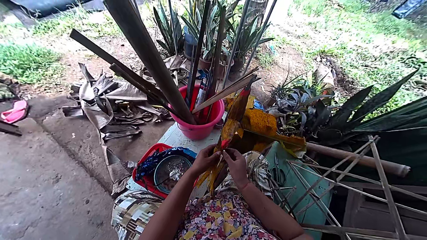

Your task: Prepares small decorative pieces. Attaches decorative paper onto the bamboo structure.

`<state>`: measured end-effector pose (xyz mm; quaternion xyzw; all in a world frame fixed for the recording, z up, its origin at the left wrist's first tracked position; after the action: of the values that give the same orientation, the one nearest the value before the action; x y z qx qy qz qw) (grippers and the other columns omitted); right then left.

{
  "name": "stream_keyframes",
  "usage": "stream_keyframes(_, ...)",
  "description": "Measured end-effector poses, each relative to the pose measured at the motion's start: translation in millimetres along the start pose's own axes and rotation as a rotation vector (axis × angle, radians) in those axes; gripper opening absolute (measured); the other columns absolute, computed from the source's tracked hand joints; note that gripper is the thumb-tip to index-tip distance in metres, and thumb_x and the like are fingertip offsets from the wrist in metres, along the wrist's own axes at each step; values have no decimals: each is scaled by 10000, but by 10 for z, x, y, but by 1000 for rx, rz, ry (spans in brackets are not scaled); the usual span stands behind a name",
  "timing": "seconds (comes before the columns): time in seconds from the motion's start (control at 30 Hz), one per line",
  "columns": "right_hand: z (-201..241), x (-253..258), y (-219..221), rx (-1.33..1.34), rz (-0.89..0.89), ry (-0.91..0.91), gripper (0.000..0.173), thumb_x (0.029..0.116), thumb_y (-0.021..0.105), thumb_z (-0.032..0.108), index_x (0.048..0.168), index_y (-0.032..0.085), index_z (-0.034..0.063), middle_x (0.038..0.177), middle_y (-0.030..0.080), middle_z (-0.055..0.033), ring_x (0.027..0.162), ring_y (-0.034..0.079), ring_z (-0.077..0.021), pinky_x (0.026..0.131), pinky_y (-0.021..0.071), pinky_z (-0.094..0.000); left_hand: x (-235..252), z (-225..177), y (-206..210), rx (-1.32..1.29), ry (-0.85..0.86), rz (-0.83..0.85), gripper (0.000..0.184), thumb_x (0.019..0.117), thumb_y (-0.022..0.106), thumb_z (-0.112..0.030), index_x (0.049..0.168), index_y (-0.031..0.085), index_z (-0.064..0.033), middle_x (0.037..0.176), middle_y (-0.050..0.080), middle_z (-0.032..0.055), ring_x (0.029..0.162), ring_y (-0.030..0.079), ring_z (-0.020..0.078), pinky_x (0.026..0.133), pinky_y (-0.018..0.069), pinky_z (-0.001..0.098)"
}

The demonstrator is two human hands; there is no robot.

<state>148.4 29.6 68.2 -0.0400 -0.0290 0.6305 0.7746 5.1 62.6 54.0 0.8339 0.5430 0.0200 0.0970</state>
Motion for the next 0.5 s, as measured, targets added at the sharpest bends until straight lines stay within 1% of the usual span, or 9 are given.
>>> stream_keyframes(0.07,-33,-5,13,23,2,38,255,951,716,113,1168,705,-20,1042,746,-92,893,694,-78,815,565,-231,0,13,-7,10,4,-6,311,1018,593,-106,1302,573,21,1061,715,56,917,695,100,876,578,292)
stream_keyframes(0.13,-32,-9,20,28,-8,41,223,952,717,106,1138,726,-16,1039,755,-86,890,695,-71,806,563,-227,1,28,-1,31,-7,-8,310,1021,594,-113,1301,575,19,1049,719,61,903,701,105,866,583,292)
stream_keyframes(0.23,16,-14,25,5,-31,11,172,955,709,97,1089,746,-6,1004,759,-77,877,698,-62,811,566,-228,9,45,24,74,-27,-15,303,1031,592,-151,1288,573,6,993,728,43,839,704,92,819,590,281)
stream_keyframes(0.27,26,-10,27,1,-36,4,167,955,708,94,1082,750,-5,996,760,-75,874,698,-58,816,566,-224,14,44,30,84,-26,-18,297,1036,586,-162,1281,575,6,986,725,39,846,703,88,826,588,281)
stream_keyframes(0.4,19,16,41,-8,-47,-11,133,939,723,80,1035,761,-3,935,759,-67,814,688,-54,771,566,-219,33,45,42,94,-13,-16,259,1053,549,-168,1244,579,4,991,706,33,894,686,78,859,570,280)
stream_keyframes(0.5,29,23,57,-22,-27,-25,132,937,723,85,1033,761,2,937,760,-66,805,690,-56,760,569,-220,29,50,47,82,-29,-3,243,1067,514,-171,1237,568,-5,987,693,24,893,672,70,860,558,275)
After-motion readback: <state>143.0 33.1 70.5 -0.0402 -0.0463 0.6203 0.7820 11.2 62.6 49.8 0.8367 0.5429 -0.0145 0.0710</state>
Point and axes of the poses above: each hand's wrist, its own x-axis towards the middle knuckle, its own y-axis out of the palm, z = x × y, the point moved 9 cm from there along x, towards the middle knuckle
